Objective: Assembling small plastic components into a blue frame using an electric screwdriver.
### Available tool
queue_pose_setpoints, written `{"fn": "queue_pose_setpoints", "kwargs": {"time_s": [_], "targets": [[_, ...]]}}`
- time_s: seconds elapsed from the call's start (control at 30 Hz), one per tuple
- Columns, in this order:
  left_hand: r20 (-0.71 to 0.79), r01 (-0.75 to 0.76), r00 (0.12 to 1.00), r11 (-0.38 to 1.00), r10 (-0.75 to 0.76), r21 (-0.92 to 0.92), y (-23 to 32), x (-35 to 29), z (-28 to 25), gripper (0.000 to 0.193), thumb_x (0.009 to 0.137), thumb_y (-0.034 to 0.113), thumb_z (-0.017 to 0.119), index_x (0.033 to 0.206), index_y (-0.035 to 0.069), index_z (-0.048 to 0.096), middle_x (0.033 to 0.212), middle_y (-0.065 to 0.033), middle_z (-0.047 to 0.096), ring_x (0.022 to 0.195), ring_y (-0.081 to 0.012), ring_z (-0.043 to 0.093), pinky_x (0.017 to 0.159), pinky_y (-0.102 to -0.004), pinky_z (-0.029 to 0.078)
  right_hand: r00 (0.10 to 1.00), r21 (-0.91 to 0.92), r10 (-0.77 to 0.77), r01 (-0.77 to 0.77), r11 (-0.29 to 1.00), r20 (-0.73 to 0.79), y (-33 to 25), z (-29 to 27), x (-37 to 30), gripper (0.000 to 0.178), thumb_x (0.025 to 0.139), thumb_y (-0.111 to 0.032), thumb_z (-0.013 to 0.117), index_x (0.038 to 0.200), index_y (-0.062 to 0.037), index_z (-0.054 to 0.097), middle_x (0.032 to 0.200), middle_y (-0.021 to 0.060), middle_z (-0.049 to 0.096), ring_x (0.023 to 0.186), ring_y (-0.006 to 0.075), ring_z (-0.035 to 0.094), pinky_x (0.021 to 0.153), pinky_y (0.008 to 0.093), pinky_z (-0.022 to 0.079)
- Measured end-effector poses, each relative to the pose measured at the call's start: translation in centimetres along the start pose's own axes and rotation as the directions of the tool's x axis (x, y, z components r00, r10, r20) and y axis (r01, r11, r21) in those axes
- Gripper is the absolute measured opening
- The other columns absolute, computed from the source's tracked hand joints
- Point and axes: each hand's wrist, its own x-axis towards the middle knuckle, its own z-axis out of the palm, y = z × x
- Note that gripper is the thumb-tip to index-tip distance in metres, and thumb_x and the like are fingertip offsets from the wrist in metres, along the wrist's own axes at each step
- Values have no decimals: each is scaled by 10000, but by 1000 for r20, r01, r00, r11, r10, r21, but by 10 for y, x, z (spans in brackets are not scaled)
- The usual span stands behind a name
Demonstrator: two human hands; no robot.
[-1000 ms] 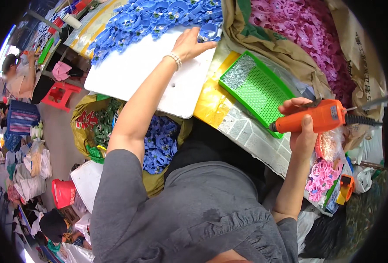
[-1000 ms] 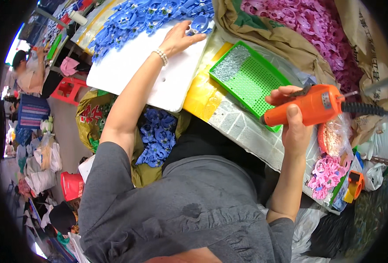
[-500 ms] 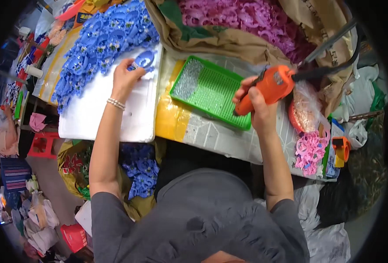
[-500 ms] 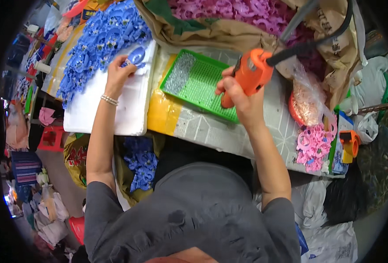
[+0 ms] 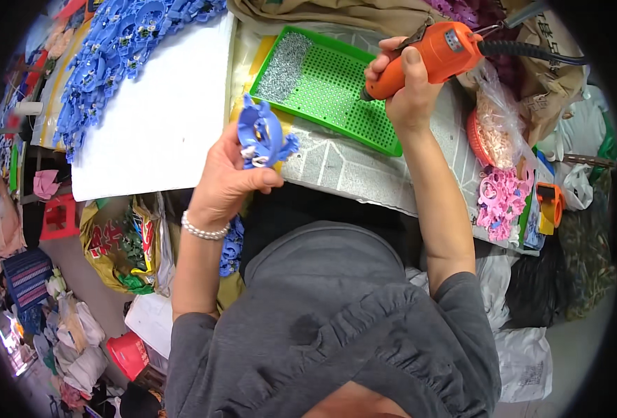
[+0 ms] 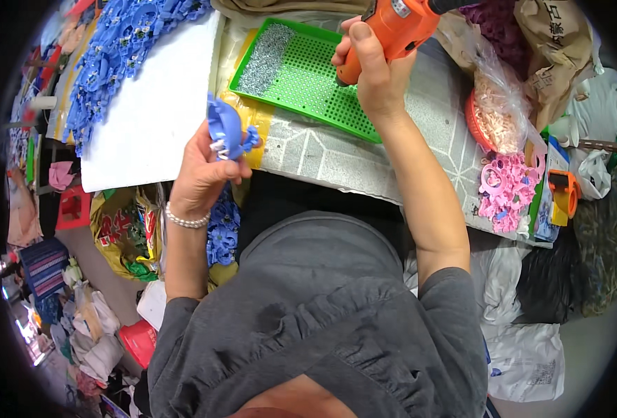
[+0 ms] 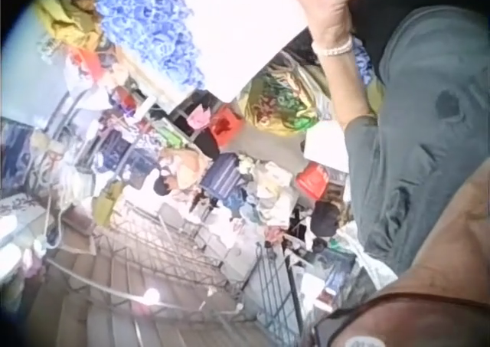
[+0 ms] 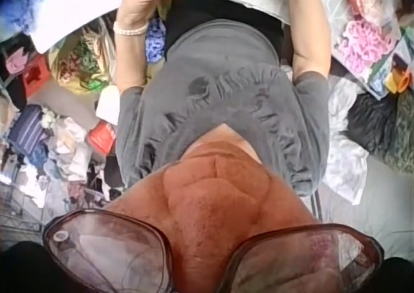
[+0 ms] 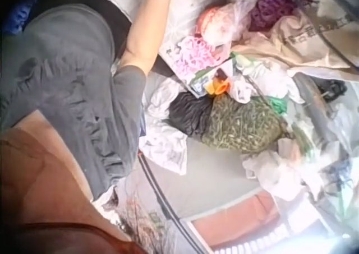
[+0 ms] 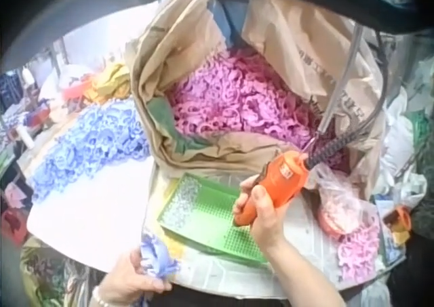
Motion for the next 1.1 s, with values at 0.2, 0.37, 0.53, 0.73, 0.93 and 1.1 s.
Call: {"fn": "queue_pose_setpoints", "kwargs": {"time_s": [0.2, 0.37, 0.53, 0.73, 0.93, 1.1], "targets": [[-27, 12, 1000, 992, -16, -127, -32, -5, 18, 752, 648, 46, 788, 1256, 88, 346, 970, -52, 546, 650, -121, 585, 498, -205, 455, 999, -5, -42, 42, 999, 18, 12, -4, 2, 394, 798, -350, 582, 847, 36, 519, 607, 64, 536, 486, 131, 528, 452, 258, 454], [-8, 111, 994, 985, -113, -130, -42, -3, 17, 733, 649, 36, 785, 1242, 89, 358, 998, -71, 534, 655, -128, 584, 510, -213, 455, 999, -69, 1, 2, 998, 34, 10, -7, 1, 464, 808, -427, 540, 911, 25, 514, 649, 79, 516, 539, 190, 506, 511, 317, 438], [28, 90, 996, 976, -86, -197, -44, 1, 16, 688, 683, 2, 729, 1249, 72, 344, 1011, -125, 576, 672, -128, 590, 513, -210, 445, 999, -6, 30, -30, 1000, 40, 15, -5, 0, 474, 803, -439, 537, 906, 23, 512, 644, 76, 511, 536, 193, 502, 515, 320, 434], [115, 141, 987, 945, -111, -295, -39, 5, 20, 537, 752, 20, 594, 1225, 49, 342, 1049, -180, 577, 701, -151, 607, 566, -218, 478, 998, -2, 29, -29, 1000, 54, 15, -5, 1, 484, 803, -444, 534, 910, 27, 514, 642, 75, 511, 537, 194, 501, 517, 327, 433], [93, 199, 979, 939, -180, -280, -39, 6, 20, 570, 781, -13, 597, 1264, 50, 301, 1070, -193, 572, 792, -195, 637, 660, -273, 533, 998, -30, 32, -30, 999, 52, 14, -3, 3, 481, 809, -438, 525, 911, 32, 514, 640, 77, 514, 537, 197, 503, 522, 329, 434], [93, 192, 981, 932, -171, -307, -44, 3, 20, 566, 783, -48, 593, 1274, 55, 330, 1090, -196, 568, 842, -229, 646, 693, -290, 542, 999, -29, 22, -20, 999, 50, 11, -3, 3, 482, 813, -433, 521, 923, 36, 510, 643, 80, 518, 534, 196, 503, 523, 330, 436]]}}
